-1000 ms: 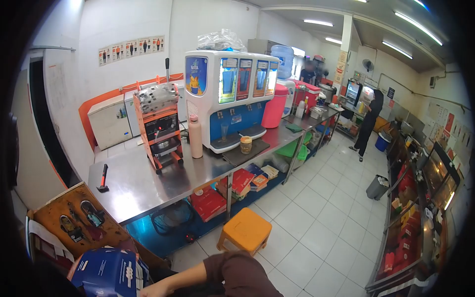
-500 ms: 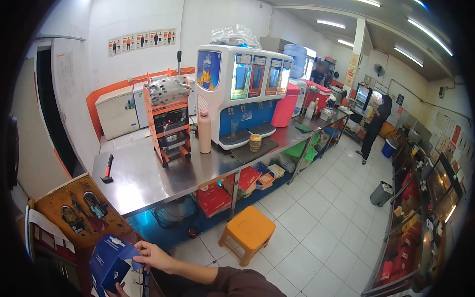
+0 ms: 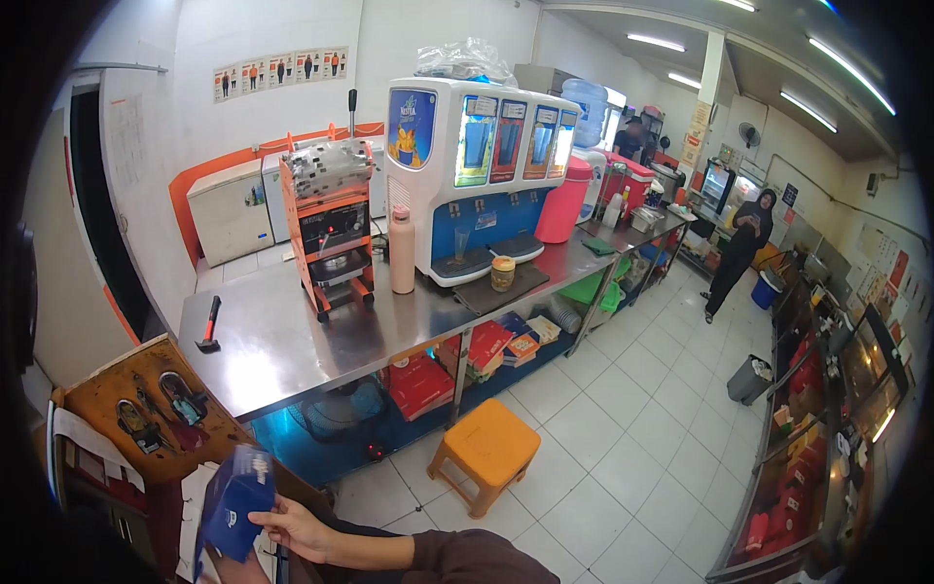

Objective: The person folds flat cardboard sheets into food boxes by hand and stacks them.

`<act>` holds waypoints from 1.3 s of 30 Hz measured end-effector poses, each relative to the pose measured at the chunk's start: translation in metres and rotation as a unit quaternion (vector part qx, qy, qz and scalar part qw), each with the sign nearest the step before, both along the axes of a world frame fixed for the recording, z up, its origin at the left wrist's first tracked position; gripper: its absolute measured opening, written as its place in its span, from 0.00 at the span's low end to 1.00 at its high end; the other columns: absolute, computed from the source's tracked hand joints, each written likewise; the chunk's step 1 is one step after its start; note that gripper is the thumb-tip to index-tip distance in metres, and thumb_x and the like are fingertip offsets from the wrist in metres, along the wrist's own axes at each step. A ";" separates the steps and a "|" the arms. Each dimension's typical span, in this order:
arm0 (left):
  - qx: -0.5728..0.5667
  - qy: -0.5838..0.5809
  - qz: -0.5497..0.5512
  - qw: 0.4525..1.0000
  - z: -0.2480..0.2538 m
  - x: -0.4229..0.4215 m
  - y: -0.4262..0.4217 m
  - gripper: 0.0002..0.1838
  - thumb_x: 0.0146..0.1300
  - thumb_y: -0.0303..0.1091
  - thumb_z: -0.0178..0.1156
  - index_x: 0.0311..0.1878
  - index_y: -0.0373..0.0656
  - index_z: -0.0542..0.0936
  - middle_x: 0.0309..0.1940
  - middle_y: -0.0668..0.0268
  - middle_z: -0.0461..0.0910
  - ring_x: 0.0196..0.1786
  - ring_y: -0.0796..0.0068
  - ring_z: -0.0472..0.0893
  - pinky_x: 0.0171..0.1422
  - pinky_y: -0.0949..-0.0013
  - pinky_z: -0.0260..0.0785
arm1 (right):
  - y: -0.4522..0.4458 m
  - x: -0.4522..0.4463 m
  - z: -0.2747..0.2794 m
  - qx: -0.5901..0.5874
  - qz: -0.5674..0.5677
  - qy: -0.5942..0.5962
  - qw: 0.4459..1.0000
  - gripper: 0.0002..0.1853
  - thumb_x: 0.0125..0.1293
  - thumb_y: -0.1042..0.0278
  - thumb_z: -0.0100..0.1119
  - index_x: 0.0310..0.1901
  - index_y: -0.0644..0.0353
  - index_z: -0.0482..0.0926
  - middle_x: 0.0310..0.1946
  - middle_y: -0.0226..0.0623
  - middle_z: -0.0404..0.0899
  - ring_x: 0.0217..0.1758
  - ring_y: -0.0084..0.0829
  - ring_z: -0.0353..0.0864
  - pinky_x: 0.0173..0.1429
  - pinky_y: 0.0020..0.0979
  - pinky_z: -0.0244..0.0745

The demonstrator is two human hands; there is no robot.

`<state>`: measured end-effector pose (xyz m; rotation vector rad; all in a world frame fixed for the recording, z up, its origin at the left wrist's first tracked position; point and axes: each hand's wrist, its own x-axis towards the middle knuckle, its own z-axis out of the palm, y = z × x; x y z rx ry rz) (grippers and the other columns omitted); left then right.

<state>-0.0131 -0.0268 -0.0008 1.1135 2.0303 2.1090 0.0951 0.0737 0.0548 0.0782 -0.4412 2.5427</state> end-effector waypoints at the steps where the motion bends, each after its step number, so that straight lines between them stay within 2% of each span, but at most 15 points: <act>1: -0.003 0.001 0.000 1.000 -0.001 0.000 0.000 0.27 0.58 0.33 0.58 0.56 0.28 0.62 0.48 0.50 0.72 0.47 0.60 0.74 0.51 0.61 0.67 | 0.000 0.002 0.002 0.016 -0.004 0.048 0.999 0.12 0.56 0.70 0.64 0.41 0.60 0.73 0.35 0.23 0.74 0.34 0.12 0.71 0.35 0.16 0.66; 4: -0.006 0.000 0.001 1.000 -0.003 -0.002 -0.003 0.28 0.57 0.33 0.59 0.56 0.29 0.62 0.48 0.50 0.71 0.48 0.60 0.73 0.52 0.61 0.67 | -0.002 0.000 0.000 0.245 -0.173 -0.103 0.948 0.16 0.56 0.74 0.62 0.46 0.63 0.73 0.39 0.27 0.76 0.41 0.16 0.73 0.44 0.20 0.70; 6: -0.006 -0.002 0.001 1.000 -0.005 -0.005 -0.004 0.29 0.56 0.34 0.59 0.56 0.29 0.62 0.49 0.50 0.71 0.48 0.59 0.73 0.52 0.61 0.67 | 0.000 -0.002 -0.022 0.329 -0.139 -0.029 0.934 0.16 0.56 0.76 0.62 0.47 0.65 0.74 0.42 0.32 0.77 0.45 0.19 0.74 0.50 0.23 0.70; 11: -0.006 -0.003 -0.002 1.000 -0.008 -0.006 -0.005 0.30 0.54 0.34 0.61 0.57 0.30 0.62 0.50 0.50 0.70 0.49 0.58 0.73 0.53 0.60 0.66 | -0.026 -0.024 -0.047 0.280 -0.133 0.021 0.951 0.14 0.56 0.76 0.61 0.45 0.67 0.75 0.45 0.36 0.77 0.47 0.24 0.75 0.53 0.28 0.70; 16: -0.004 -0.012 -0.003 1.000 -0.009 -0.007 -0.008 0.32 0.52 0.35 0.63 0.57 0.32 0.62 0.51 0.50 0.70 0.51 0.57 0.72 0.54 0.59 0.66 | -0.009 -0.039 -0.079 0.707 -0.205 -0.014 0.677 0.16 0.58 0.74 0.59 0.49 0.67 0.73 0.47 0.37 0.75 0.48 0.27 0.74 0.52 0.29 0.70; 18: -0.002 -0.014 -0.003 1.000 -0.009 -0.008 -0.010 0.33 0.52 0.36 0.63 0.57 0.32 0.62 0.52 0.50 0.69 0.51 0.57 0.72 0.55 0.58 0.66 | 0.015 -0.044 -0.140 0.734 -0.268 -0.051 0.622 0.18 0.59 0.72 0.58 0.50 0.67 0.71 0.47 0.37 0.74 0.49 0.27 0.74 0.52 0.30 0.70; 20: 0.002 -0.016 -0.004 1.000 -0.010 -0.009 -0.012 0.33 0.51 0.36 0.64 0.57 0.33 0.62 0.52 0.50 0.69 0.52 0.57 0.71 0.55 0.58 0.65 | 0.030 -0.030 -0.122 0.608 -0.182 -0.133 0.761 0.18 0.61 0.70 0.56 0.52 0.65 0.69 0.46 0.36 0.74 0.46 0.27 0.75 0.48 0.28 0.71; 21: 0.004 -0.018 -0.005 1.000 -0.010 -0.009 -0.012 0.34 0.50 0.36 0.64 0.57 0.33 0.62 0.52 0.50 0.69 0.52 0.57 0.71 0.55 0.58 0.65 | 0.044 -0.009 -0.074 0.413 -0.018 -0.167 0.895 0.17 0.62 0.69 0.54 0.52 0.63 0.69 0.43 0.35 0.75 0.43 0.26 0.76 0.45 0.25 0.72; 23: 0.006 -0.019 -0.007 1.000 -0.011 -0.010 -0.014 0.34 0.50 0.36 0.65 0.57 0.33 0.62 0.53 0.50 0.69 0.53 0.56 0.71 0.56 0.58 0.65 | 0.068 -0.002 -0.060 0.296 0.108 -0.168 0.934 0.15 0.62 0.67 0.54 0.49 0.62 0.70 0.40 0.32 0.76 0.39 0.23 0.76 0.41 0.23 0.72; 25: 0.008 -0.021 -0.008 1.000 -0.011 -0.010 -0.014 0.35 0.49 0.37 0.66 0.58 0.34 0.62 0.53 0.50 0.68 0.53 0.56 0.71 0.56 0.57 0.65 | 0.070 -0.005 -0.055 0.169 0.233 -0.166 0.943 0.13 0.63 0.64 0.54 0.47 0.61 0.72 0.37 0.30 0.76 0.35 0.20 0.77 0.38 0.20 0.72; 27: 0.013 -0.024 -0.011 1.000 -0.012 -0.010 -0.016 0.36 0.48 0.37 0.66 0.58 0.34 0.62 0.54 0.50 0.68 0.54 0.55 0.70 0.56 0.57 0.65 | 0.057 -0.013 -0.043 0.255 0.130 -0.169 0.943 0.12 0.64 0.62 0.53 0.43 0.60 0.73 0.32 0.26 0.76 0.29 0.17 0.75 0.33 0.17 0.71; 29: 0.019 -0.026 -0.014 0.999 -0.012 -0.010 -0.017 0.36 0.47 0.38 0.67 0.58 0.35 0.62 0.54 0.50 0.68 0.54 0.55 0.70 0.57 0.56 0.64 | 0.035 -0.020 -0.031 0.170 0.112 -0.191 0.960 0.13 0.65 0.60 0.53 0.43 0.61 0.74 0.33 0.25 0.75 0.31 0.14 0.74 0.35 0.17 0.71; 31: 0.024 -0.028 -0.018 0.999 -0.013 -0.010 -0.018 0.37 0.47 0.38 0.67 0.58 0.35 0.62 0.54 0.50 0.68 0.55 0.55 0.70 0.57 0.56 0.64 | 0.010 -0.031 -0.035 0.282 -0.021 -0.197 0.939 0.13 0.65 0.61 0.53 0.42 0.62 0.75 0.31 0.23 0.75 0.32 0.13 0.73 0.37 0.17 0.70; 35: 0.038 -0.033 -0.026 0.998 -0.016 -0.010 -0.020 0.38 0.45 0.39 0.69 0.58 0.36 0.62 0.55 0.50 0.67 0.56 0.54 0.69 0.58 0.55 0.64 | -0.001 -0.024 -0.028 0.424 -0.014 -0.160 0.891 0.12 0.63 0.68 0.56 0.45 0.64 0.74 0.38 0.27 0.76 0.41 0.15 0.72 0.45 0.20 0.68; 39: 0.083 -0.042 -0.055 0.994 -0.023 -0.012 -0.020 0.40 0.44 0.39 0.70 0.58 0.37 0.62 0.56 0.50 0.66 0.57 0.53 0.69 0.59 0.55 0.63 | -0.026 -0.043 -0.037 0.310 -0.131 -0.167 0.927 0.14 0.61 0.72 0.57 0.48 0.67 0.72 0.42 0.32 0.75 0.46 0.21 0.72 0.52 0.24 0.67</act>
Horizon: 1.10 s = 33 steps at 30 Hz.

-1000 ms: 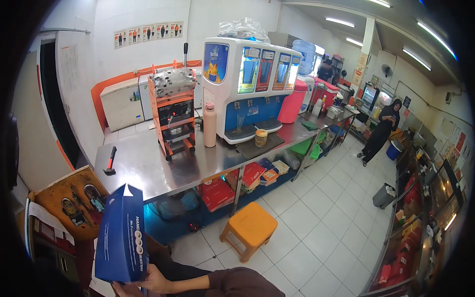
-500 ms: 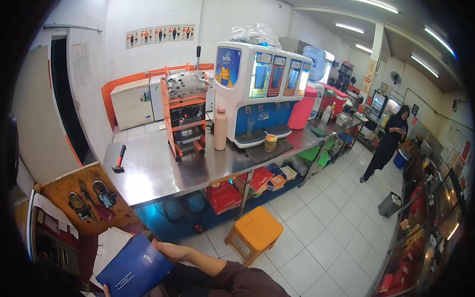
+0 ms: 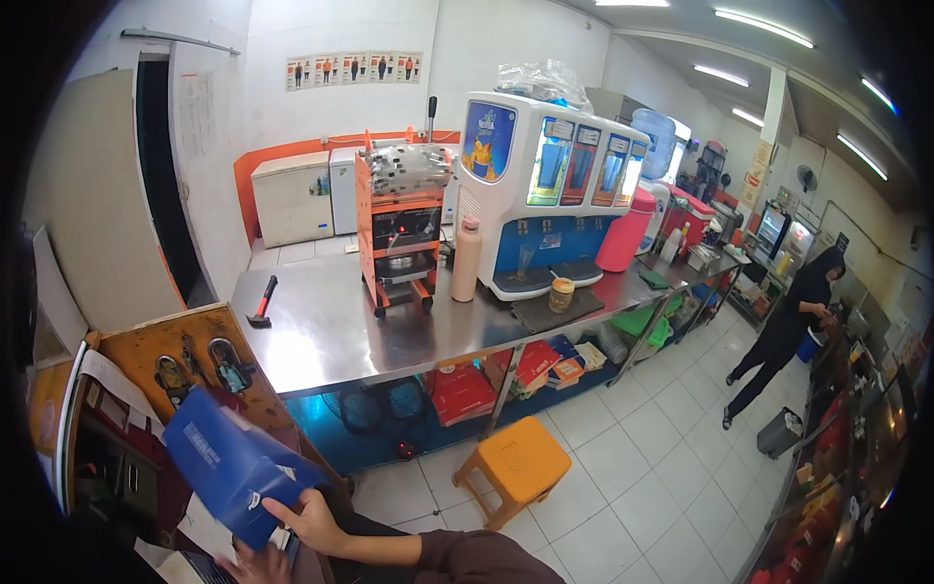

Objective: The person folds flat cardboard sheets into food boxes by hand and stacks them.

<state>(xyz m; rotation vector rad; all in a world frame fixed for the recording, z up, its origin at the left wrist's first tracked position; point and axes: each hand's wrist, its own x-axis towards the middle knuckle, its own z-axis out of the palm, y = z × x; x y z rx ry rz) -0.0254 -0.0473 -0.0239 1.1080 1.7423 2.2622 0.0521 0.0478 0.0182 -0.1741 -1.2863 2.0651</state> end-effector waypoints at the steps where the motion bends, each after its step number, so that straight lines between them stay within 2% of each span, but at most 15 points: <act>1: 0.023 -0.003 -0.013 1.000 -0.003 -0.001 0.001 0.40 0.43 0.39 0.70 0.58 0.38 0.62 0.56 0.50 0.66 0.57 0.53 0.69 0.59 0.54 0.63 | -0.005 -0.001 0.008 -0.007 -0.042 0.015 0.999 0.16 0.61 0.72 0.57 0.49 0.67 0.71 0.43 0.33 0.74 0.48 0.22 0.72 0.53 0.25 0.66; 4: 0.133 -0.010 -0.088 0.987 -0.024 -0.002 0.000 0.41 0.42 0.40 0.71 0.58 0.38 0.62 0.57 0.50 0.66 0.58 0.52 0.68 0.59 0.54 0.63 | -0.022 -0.007 0.019 0.099 -0.184 0.059 0.976 0.13 0.59 0.72 0.59 0.45 0.66 0.73 0.37 0.33 0.76 0.38 0.21 0.74 0.41 0.22 0.69; 5: 0.047 0.013 0.080 0.996 -0.020 0.007 0.014 0.29 0.55 0.41 0.61 0.56 0.42 0.63 0.48 0.56 0.73 0.46 0.60 0.76 0.49 0.58 0.71 | -0.024 -0.013 -0.002 0.157 -0.166 0.033 0.973 0.17 0.60 0.71 0.58 0.50 0.65 0.71 0.41 0.35 0.75 0.43 0.23 0.73 0.47 0.24 0.69; 6: 0.042 0.012 0.091 0.995 -0.010 0.010 0.015 0.29 0.55 0.41 0.61 0.56 0.42 0.63 0.48 0.56 0.73 0.46 0.60 0.76 0.49 0.58 0.71 | -0.024 -0.011 -0.025 0.152 -0.155 0.032 0.976 0.17 0.60 0.71 0.58 0.50 0.65 0.71 0.41 0.35 0.75 0.43 0.23 0.73 0.47 0.24 0.69; 8: 0.191 -0.265 -0.111 0.939 0.016 0.006 0.005 0.18 0.58 0.40 0.56 0.49 0.43 0.67 0.36 0.61 0.76 0.30 0.68 0.78 0.35 0.67 0.74 | -0.009 -0.020 -0.081 -0.098 0.072 0.159 0.980 0.20 0.63 0.63 0.54 0.54 0.62 0.67 0.45 0.36 0.73 0.48 0.26 0.71 0.54 0.27 0.65; 9: 0.205 -0.295 -0.096 0.928 0.020 0.004 0.004 0.13 0.60 0.29 0.47 0.47 0.34 0.68 0.34 0.56 0.76 0.24 0.68 0.76 0.22 0.72 0.70 | 0.002 -0.030 -0.118 -0.267 0.195 0.234 0.915 0.23 0.64 0.58 0.51 0.56 0.61 0.65 0.48 0.36 0.71 0.51 0.27 0.70 0.58 0.29 0.62; 10: 0.188 -0.372 -0.017 0.909 0.037 0.007 0.006 0.14 0.57 0.28 0.49 0.47 0.34 0.67 0.33 0.56 0.76 0.21 0.68 0.75 0.20 0.71 0.70 | 0.007 -0.030 -0.083 -0.352 0.127 0.179 0.910 0.22 0.65 0.55 0.50 0.55 0.60 0.66 0.49 0.35 0.70 0.53 0.27 0.68 0.61 0.30 0.58; 11: 0.194 -0.382 -0.019 0.903 0.051 0.009 0.008 0.16 0.56 0.26 0.51 0.49 0.33 0.66 0.31 0.56 0.76 0.21 0.67 0.77 0.20 0.70 0.71 | 0.011 -0.030 -0.044 -0.430 0.052 0.123 0.893 0.21 0.66 0.52 0.48 0.54 0.58 0.68 0.50 0.33 0.70 0.54 0.26 0.67 0.64 0.32 0.54; 13: 0.151 -0.348 -0.027 0.925 0.055 0.002 0.005 0.17 0.54 0.22 0.53 0.48 0.30 0.66 0.30 0.55 0.75 0.23 0.64 0.78 0.24 0.69 0.72 | 0.022 -0.027 0.008 -0.248 -0.022 0.009 0.969 0.09 0.63 0.66 0.51 0.43 0.57 0.74 0.39 0.29 0.75 0.44 0.22 0.72 0.54 0.27 0.64; 15: 0.091 -0.298 -0.053 0.949 0.046 -0.012 -0.003 0.12 0.57 0.20 0.53 0.45 0.29 0.68 0.30 0.56 0.76 0.25 0.65 0.79 0.27 0.70 0.73 | 0.034 -0.027 0.027 -0.331 -0.013 0.001 0.943 0.09 0.62 0.68 0.51 0.42 0.60 0.73 0.32 0.29 0.76 0.33 0.22 0.72 0.41 0.26 0.68; 18: -0.049 -0.175 0.028 0.983 0.047 -0.016 -0.013 0.10 0.58 0.24 0.56 0.42 0.30 0.72 0.32 0.59 0.79 0.33 0.71 0.80 0.37 0.76 0.72 | 0.048 -0.013 0.040 -0.418 0.111 -0.041 0.901 0.04 0.64 0.70 0.47 0.35 0.60 0.70 0.24 0.28 0.68 0.27 0.19 0.65 0.33 0.25 0.59; 20: -0.109 -0.125 0.067 0.984 0.037 -0.023 -0.022 0.10 0.58 0.25 0.58 0.42 0.32 0.74 0.33 0.60 0.79 0.35 0.73 0.80 0.39 0.76 0.71 | 0.059 -0.003 0.038 -0.547 0.234 -0.018 0.804 0.04 0.64 0.70 0.46 0.34 0.59 0.69 0.22 0.26 0.65 0.26 0.18 0.63 0.33 0.24 0.57; 22: -0.165 -0.077 0.096 0.979 0.033 -0.028 -0.027 0.10 0.58 0.25 0.59 0.42 0.33 0.75 0.34 0.61 0.80 0.36 0.76 0.79 0.41 0.77 0.71 | 0.063 -0.005 0.029 -0.532 0.239 -0.015 0.812 0.04 0.65 0.70 0.45 0.34 0.58 0.69 0.22 0.25 0.63 0.26 0.17 0.63 0.32 0.25 0.58; 28: -0.090 -0.144 0.029 0.985 0.040 -0.030 -0.025 0.09 0.59 0.26 0.58 0.41 0.34 0.76 0.33 0.63 0.80 0.38 0.78 0.79 0.44 0.75 0.71 | 0.033 -0.040 0.018 -0.146 0.014 -0.087 0.985 0.08 0.65 0.66 0.48 0.40 0.59 0.73 0.30 0.30 0.73 0.33 0.21 0.70 0.39 0.27 0.65; 33: -0.040 -0.143 0.069 0.987 0.036 -0.034 -0.025 0.06 0.58 0.23 0.57 0.39 0.32 0.75 0.30 0.60 0.81 0.35 0.74 0.81 0.40 0.74 0.74 | 0.055 -0.050 0.001 -0.441 0.238 -0.040 0.864 0.10 0.64 0.64 0.49 0.43 0.60 0.74 0.32 0.31 0.76 0.35 0.24 0.72 0.42 0.30 0.67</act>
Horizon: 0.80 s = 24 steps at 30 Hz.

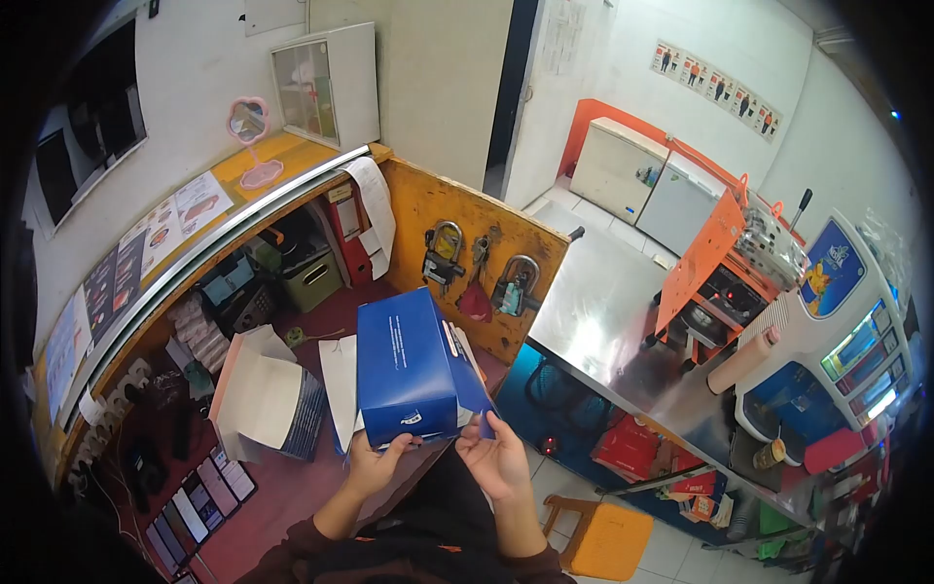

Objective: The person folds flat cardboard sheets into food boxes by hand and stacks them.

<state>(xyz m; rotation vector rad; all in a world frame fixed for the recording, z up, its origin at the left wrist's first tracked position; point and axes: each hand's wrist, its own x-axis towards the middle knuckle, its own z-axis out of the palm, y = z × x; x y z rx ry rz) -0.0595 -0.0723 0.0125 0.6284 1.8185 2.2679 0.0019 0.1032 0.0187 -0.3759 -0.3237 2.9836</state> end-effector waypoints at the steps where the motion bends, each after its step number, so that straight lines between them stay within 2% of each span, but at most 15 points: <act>1: 0.001 0.000 0.003 1.000 -0.003 -0.003 -0.001 0.06 0.58 0.23 0.57 0.39 0.32 0.75 0.30 0.60 0.81 0.35 0.74 0.81 0.40 0.74 0.74 | 0.003 -0.002 -0.001 -0.073 0.045 0.038 0.996 0.10 0.64 0.65 0.49 0.42 0.60 0.74 0.31 0.30 0.75 0.35 0.24 0.72 0.41 0.30 0.67; 2: -0.046 0.079 0.040 0.995 -0.008 -0.007 -0.004 0.07 0.59 0.22 0.56 0.41 0.31 0.74 0.32 0.59 0.80 0.36 0.72 0.81 0.41 0.73 0.75 | -0.002 -0.004 0.005 -0.072 0.049 0.037 0.995 0.10 0.64 0.65 0.49 0.42 0.60 0.74 0.31 0.30 0.75 0.35 0.24 0.72 0.41 0.30 0.67; 3: -0.093 0.157 0.077 0.980 -0.013 -0.009 -0.006 0.09 0.59 0.21 0.55 0.42 0.31 0.72 0.34 0.58 0.80 0.36 0.71 0.81 0.41 0.72 0.75 | -0.011 -0.006 0.015 0.060 -0.025 -0.016 0.998 0.08 0.64 0.67 0.50 0.41 0.59 0.74 0.31 0.29 0.75 0.35 0.23 0.72 0.41 0.28 0.67; 4: -0.094 0.155 0.082 0.980 -0.018 -0.010 -0.005 0.09 0.59 0.21 0.55 0.42 0.31 0.72 0.34 0.58 0.80 0.36 0.71 0.81 0.41 0.72 0.75 | -0.020 -0.009 0.019 0.191 -0.097 -0.068 0.974 0.06 0.63 0.70 0.52 0.40 0.59 0.73 0.30 0.28 0.75 0.34 0.22 0.72 0.41 0.27 0.67; 5: -0.047 0.108 0.072 0.990 -0.023 -0.009 -0.003 0.10 0.59 0.21 0.55 0.44 0.31 0.72 0.35 0.57 0.79 0.37 0.70 0.81 0.41 0.71 0.75 | -0.026 -0.012 0.015 0.192 -0.091 -0.069 0.975 0.06 0.63 0.70 0.52 0.40 0.59 0.73 0.30 0.28 0.75 0.34 0.22 0.72 0.41 0.27 0.67; 7: 0.003 0.064 0.069 0.996 -0.024 -0.007 0.003 0.11 0.59 0.20 0.54 0.45 0.32 0.71 0.37 0.57 0.79 0.38 0.69 0.81 0.41 0.71 0.75 | -0.039 -0.017 -0.003 0.525 -0.293 -0.113 0.791 0.05 0.60 0.76 0.55 0.38 0.59 0.72 0.32 0.28 0.75 0.35 0.20 0.72 0.41 0.24 0.67; 9: 0.096 0.023 0.062 0.993 -0.018 0.000 0.013 0.13 0.59 0.20 0.54 0.48 0.32 0.69 0.37 0.58 0.78 0.40 0.68 0.81 0.40 0.70 0.76 | -0.054 -0.023 -0.021 0.486 -0.325 -0.081 0.807 0.08 0.58 0.78 0.57 0.38 0.57 0.72 0.34 0.30 0.75 0.37 0.21 0.73 0.42 0.23 0.68; 10: 0.138 -0.020 0.078 0.987 -0.011 0.010 0.020 0.12 0.59 0.20 0.54 0.47 0.33 0.70 0.37 0.59 0.78 0.40 0.70 0.80 0.41 0.71 0.75 | -0.062 -0.024 -0.029 0.400 -0.297 -0.047 0.866 0.08 0.59 0.77 0.57 0.39 0.56 0.72 0.35 0.30 0.76 0.38 0.23 0.74 0.43 0.24 0.69; 12: 0.111 0.001 0.103 0.988 -0.032 0.012 0.027 0.12 0.59 0.21 0.55 0.47 0.32 0.71 0.38 0.59 0.79 0.39 0.72 0.80 0.43 0.72 0.74 | -0.078 -0.024 -0.012 0.218 -0.202 0.024 0.955 0.07 0.61 0.75 0.56 0.39 0.54 0.72 0.38 0.32 0.76 0.40 0.26 0.75 0.47 0.27 0.69; 14: 0.011 0.122 0.085 0.989 -0.037 0.003 0.019 0.15 0.59 0.23 0.57 0.50 0.34 0.70 0.40 0.61 0.78 0.40 0.74 0.79 0.45 0.73 0.73 | -0.071 -0.034 -0.003 0.174 -0.134 0.013 0.976 0.06 0.61 0.75 0.55 0.38 0.53 0.72 0.38 0.30 0.77 0.40 0.25 0.75 0.45 0.26 0.70; 16: 0.038 -0.001 0.033 0.999 -0.026 -0.004 0.013 0.15 0.61 0.26 0.56 0.51 0.36 0.70 0.42 0.62 0.77 0.41 0.74 0.78 0.45 0.72 0.73 | -0.064 -0.042 0.012 0.103 -0.029 -0.008 0.994 0.10 0.59 0.77 0.56 0.41 0.52 0.73 0.40 0.28 0.76 0.42 0.23 0.75 0.45 0.27 0.70; 18: 0.123 -0.195 -0.048 0.972 -0.026 -0.011 0.004 0.17 0.67 0.40 0.46 0.54 0.41 0.68 0.48 0.62 0.74 0.47 0.72 0.74 0.51 0.66 0.68 | -0.053 -0.044 -0.026 0.113 -0.030 0.024 0.993 0.13 0.58 0.77 0.57 0.45 0.52 0.72 0.41 0.29 0.76 0.44 0.24 0.74 0.48 0.28 0.69; 19: 0.125 -0.193 -0.042 0.972 -0.022 -0.014 -0.002 0.17 0.67 0.40 0.46 0.54 0.41 0.68 0.48 0.62 0.74 0.47 0.72 0.74 0.51 0.66 0.68 | -0.050 -0.046 -0.039 0.121 -0.038 0.057 0.990 0.16 0.57 0.78 0.57 0.48 0.53 0.72 0.42 0.30 0.75 0.45 0.26 0.74 0.51 0.29 0.68; 21: 0.494 -0.425 -0.092 0.753 -0.015 -0.017 -0.013 0.25 0.67 0.53 0.37 0.51 0.43 0.70 0.51 0.62 0.73 0.52 0.68 0.71 0.57 0.60 0.60 | -0.066 -0.050 -0.033 0.172 -0.081 -0.020 0.982 0.19 0.57 0.79 0.58 0.51 0.55 0.71 0.44 0.33 0.74 0.48 0.28 0.72 0.57 0.31 0.64; 24: 0.509 -0.424 -0.116 0.740 -0.042 -0.018 -0.027 0.29 0.63 0.60 0.35 0.47 0.45 0.72 0.49 0.63 0.73 0.54 0.67 0.68 0.60 0.57 0.54 | -0.082 -0.051 -0.030 0.378 -0.189 -0.025 0.906 0.18 0.57 0.79 0.57 0.50 0.60 0.70 0.44 0.33 0.73 0.49 0.27 0.71 0.57 0.30 0.64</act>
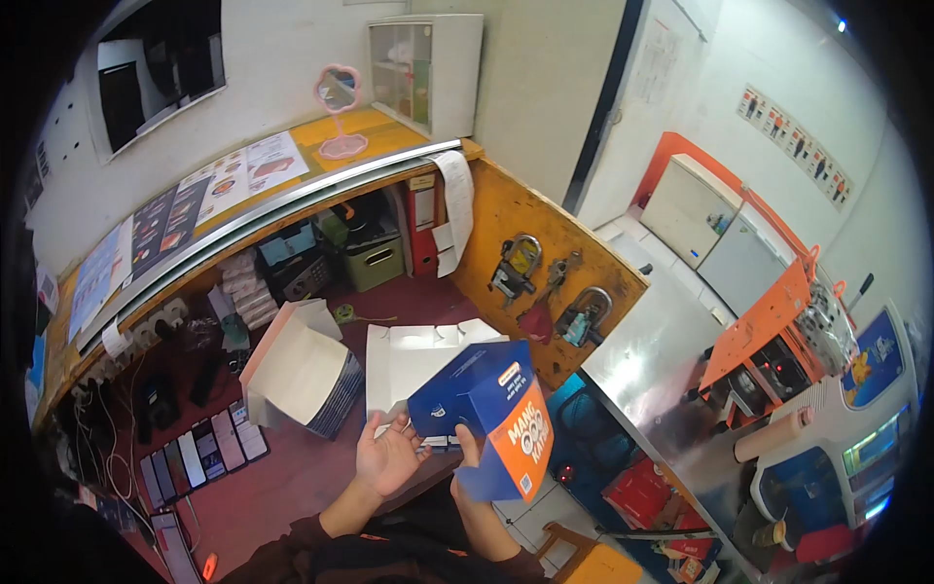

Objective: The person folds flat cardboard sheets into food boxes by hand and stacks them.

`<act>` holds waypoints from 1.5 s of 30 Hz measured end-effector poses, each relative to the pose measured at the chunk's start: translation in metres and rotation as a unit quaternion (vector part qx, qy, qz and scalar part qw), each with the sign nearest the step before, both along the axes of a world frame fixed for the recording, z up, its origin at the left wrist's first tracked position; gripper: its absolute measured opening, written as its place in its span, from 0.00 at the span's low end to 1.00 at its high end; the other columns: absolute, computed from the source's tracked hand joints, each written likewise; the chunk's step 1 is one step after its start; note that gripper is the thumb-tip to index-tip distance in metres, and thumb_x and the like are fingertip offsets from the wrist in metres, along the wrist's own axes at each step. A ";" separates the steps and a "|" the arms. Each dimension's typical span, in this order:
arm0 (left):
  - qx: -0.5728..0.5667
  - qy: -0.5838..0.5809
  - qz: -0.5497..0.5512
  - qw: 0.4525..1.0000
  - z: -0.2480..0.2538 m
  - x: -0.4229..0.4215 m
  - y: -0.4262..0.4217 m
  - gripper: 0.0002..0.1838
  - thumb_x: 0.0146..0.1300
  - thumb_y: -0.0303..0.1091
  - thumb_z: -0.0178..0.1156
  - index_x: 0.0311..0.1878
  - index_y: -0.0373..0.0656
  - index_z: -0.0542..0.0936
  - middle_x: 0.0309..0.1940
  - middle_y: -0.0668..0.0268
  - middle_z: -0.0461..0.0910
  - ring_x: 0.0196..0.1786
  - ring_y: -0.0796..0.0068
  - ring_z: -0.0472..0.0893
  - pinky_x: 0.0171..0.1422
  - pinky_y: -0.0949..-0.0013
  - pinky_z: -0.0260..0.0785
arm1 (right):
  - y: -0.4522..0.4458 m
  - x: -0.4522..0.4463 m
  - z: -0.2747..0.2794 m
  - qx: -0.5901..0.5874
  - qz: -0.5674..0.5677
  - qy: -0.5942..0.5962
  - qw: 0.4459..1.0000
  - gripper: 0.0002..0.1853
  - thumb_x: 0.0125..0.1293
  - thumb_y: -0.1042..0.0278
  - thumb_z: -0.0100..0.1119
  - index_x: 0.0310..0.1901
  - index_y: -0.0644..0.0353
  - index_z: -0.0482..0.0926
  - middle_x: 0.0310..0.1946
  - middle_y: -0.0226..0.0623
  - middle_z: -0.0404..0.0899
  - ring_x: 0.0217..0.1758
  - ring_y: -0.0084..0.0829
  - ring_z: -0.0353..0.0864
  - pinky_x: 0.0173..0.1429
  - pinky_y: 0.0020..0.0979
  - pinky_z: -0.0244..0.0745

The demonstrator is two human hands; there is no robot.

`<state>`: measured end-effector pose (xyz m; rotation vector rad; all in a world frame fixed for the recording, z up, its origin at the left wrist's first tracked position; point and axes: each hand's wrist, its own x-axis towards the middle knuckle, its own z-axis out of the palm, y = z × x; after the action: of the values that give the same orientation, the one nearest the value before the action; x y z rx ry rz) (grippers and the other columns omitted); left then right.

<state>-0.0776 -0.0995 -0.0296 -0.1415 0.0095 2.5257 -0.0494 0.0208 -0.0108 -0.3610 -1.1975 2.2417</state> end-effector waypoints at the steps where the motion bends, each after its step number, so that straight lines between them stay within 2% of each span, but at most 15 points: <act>1: 0.001 0.027 -0.009 1.000 -0.007 0.000 -0.003 0.29 0.63 0.61 0.35 0.46 0.45 0.72 0.48 0.64 0.74 0.54 0.67 0.69 0.59 0.57 0.54 | -0.002 0.001 -0.004 -0.001 0.008 -0.003 1.000 0.18 0.57 0.79 0.57 0.50 0.60 0.70 0.44 0.33 0.73 0.49 0.27 0.71 0.57 0.30 0.64; 5: 0.069 0.049 -0.016 0.996 -0.017 -0.008 -0.013 0.22 0.65 0.54 0.41 0.46 0.45 0.72 0.47 0.66 0.74 0.51 0.69 0.71 0.57 0.60 0.58 | 0.000 0.002 -0.012 0.015 0.066 -0.014 0.998 0.19 0.58 0.74 0.57 0.52 0.62 0.68 0.47 0.35 0.72 0.52 0.28 0.70 0.59 0.30 0.62; 8: -0.439 0.119 0.037 0.890 -0.004 -0.001 -0.003 0.08 0.60 0.36 0.59 0.35 0.41 0.77 0.30 0.71 0.77 0.35 0.83 0.74 0.43 0.77 0.64 | 0.000 0.002 -0.001 -0.038 0.067 0.009 0.997 0.21 0.58 0.75 0.57 0.53 0.61 0.67 0.48 0.35 0.72 0.52 0.28 0.71 0.60 0.29 0.64; 11: -0.557 0.119 0.115 0.813 -0.020 0.008 0.005 0.10 0.56 0.37 0.63 0.27 0.40 0.79 0.20 0.72 0.75 0.25 0.85 0.71 0.33 0.79 0.62 | -0.010 -0.001 -0.018 -0.058 0.103 0.033 0.992 0.21 0.57 0.79 0.56 0.53 0.60 0.67 0.48 0.35 0.72 0.51 0.28 0.71 0.59 0.29 0.66; 15: -0.475 0.072 0.015 0.877 -0.013 0.001 -0.009 0.14 0.53 0.41 0.66 0.23 0.40 0.80 0.15 0.74 0.70 0.18 0.86 0.64 0.21 0.78 0.55 | -0.028 -0.016 -0.030 -0.155 0.130 0.038 0.979 0.18 0.58 0.81 0.54 0.51 0.60 0.67 0.46 0.34 0.73 0.49 0.28 0.73 0.57 0.31 0.69; 17: -0.568 0.154 -0.051 0.807 -0.001 0.001 -0.030 0.16 0.50 0.46 0.67 0.22 0.41 0.80 0.13 0.71 0.71 0.15 0.81 0.67 0.20 0.74 0.57 | -0.028 -0.021 -0.020 -0.108 0.142 -0.032 0.983 0.17 0.58 0.79 0.55 0.50 0.60 0.68 0.45 0.34 0.73 0.49 0.27 0.73 0.56 0.31 0.69; 19: -0.792 0.397 -0.057 0.460 0.031 0.008 -0.056 0.12 0.47 0.40 0.68 0.23 0.40 0.80 0.14 0.64 0.73 0.16 0.79 0.71 0.21 0.73 0.60 | -0.026 -0.027 -0.020 0.019 0.176 -0.135 0.975 0.16 0.59 0.76 0.57 0.50 0.62 0.70 0.43 0.35 0.73 0.48 0.27 0.73 0.54 0.28 0.69; 20: -0.837 0.380 -0.002 0.393 0.044 0.007 -0.065 0.15 0.47 0.41 0.68 0.36 0.43 0.80 0.26 0.57 0.78 0.24 0.71 0.77 0.29 0.72 0.67 | -0.030 -0.028 -0.023 0.102 0.220 -0.120 0.963 0.17 0.58 0.74 0.58 0.50 0.62 0.70 0.43 0.34 0.73 0.48 0.27 0.73 0.54 0.29 0.69; 23: -0.793 0.354 0.135 0.477 0.007 -0.010 -0.082 0.24 0.48 0.41 0.67 0.49 0.42 0.74 0.38 0.58 0.78 0.34 0.67 0.79 0.38 0.70 0.70 | -0.039 -0.034 -0.013 0.395 0.370 0.020 0.840 0.23 0.57 0.70 0.61 0.55 0.61 0.68 0.50 0.37 0.72 0.50 0.30 0.74 0.54 0.32 0.69; 25: -0.628 0.354 0.245 0.648 -0.049 -0.022 -0.099 0.30 0.52 0.39 0.65 0.57 0.39 0.67 0.48 0.64 0.74 0.46 0.71 0.76 0.44 0.70 0.71 | -0.054 -0.045 -0.019 0.655 0.265 0.147 0.692 0.27 0.53 0.61 0.63 0.54 0.61 0.68 0.44 0.40 0.75 0.49 0.39 0.75 0.57 0.40 0.64; 27: -0.524 0.038 0.061 0.849 -0.031 -0.013 -0.118 0.30 0.54 0.38 0.63 0.58 0.38 0.65 0.51 0.60 0.72 0.49 0.73 0.75 0.41 0.72 0.72 | -0.082 -0.049 0.033 0.760 0.335 0.010 0.557 0.20 0.54 0.57 0.61 0.46 0.60 0.75 0.35 0.36 0.77 0.42 0.36 0.77 0.47 0.39 0.66; 31: -0.426 0.054 0.218 0.876 -0.039 -0.001 -0.151 0.29 0.54 0.40 0.63 0.56 0.36 0.67 0.50 0.60 0.72 0.42 0.73 0.77 0.37 0.73 0.73 | -0.117 -0.074 0.028 0.835 0.350 0.097 0.414 0.12 0.55 0.58 0.58 0.31 0.57 0.77 0.30 0.33 0.76 0.37 0.34 0.77 0.42 0.35 0.64; 34: -0.849 0.304 0.213 0.376 -0.048 0.003 -0.197 0.21 0.50 0.39 0.65 0.47 0.40 0.76 0.46 0.58 0.74 0.36 0.65 0.79 0.37 0.68 0.72 | -0.149 -0.093 0.026 0.810 0.373 0.215 0.398 0.11 0.57 0.59 0.56 0.28 0.58 0.77 0.27 0.33 0.75 0.34 0.32 0.76 0.40 0.34 0.64; 37: -0.905 0.335 0.163 0.204 -0.082 0.004 -0.214 0.14 0.47 0.35 0.64 0.39 0.43 0.79 0.39 0.62 0.76 0.32 0.63 0.78 0.33 0.67 0.72 | -0.179 -0.106 0.025 0.782 0.449 0.221 0.372 0.11 0.58 0.59 0.55 0.28 0.59 0.77 0.27 0.34 0.75 0.34 0.35 0.76 0.40 0.34 0.64; 45: -0.827 0.467 0.288 0.120 -0.079 -0.013 -0.224 0.10 0.44 0.28 0.61 0.33 0.49 0.80 0.29 0.74 0.75 0.26 0.74 0.77 0.25 0.71 0.70 | -0.189 -0.126 -0.021 0.810 0.414 0.164 0.382 0.11 0.57 0.62 0.55 0.26 0.61 0.77 0.25 0.39 0.76 0.29 0.40 0.78 0.36 0.37 0.70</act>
<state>-0.0902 -0.3233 -0.1086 -0.5026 -2.4435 -0.5962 -0.1757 -0.1682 -0.0314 1.6300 -2.7978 0.3144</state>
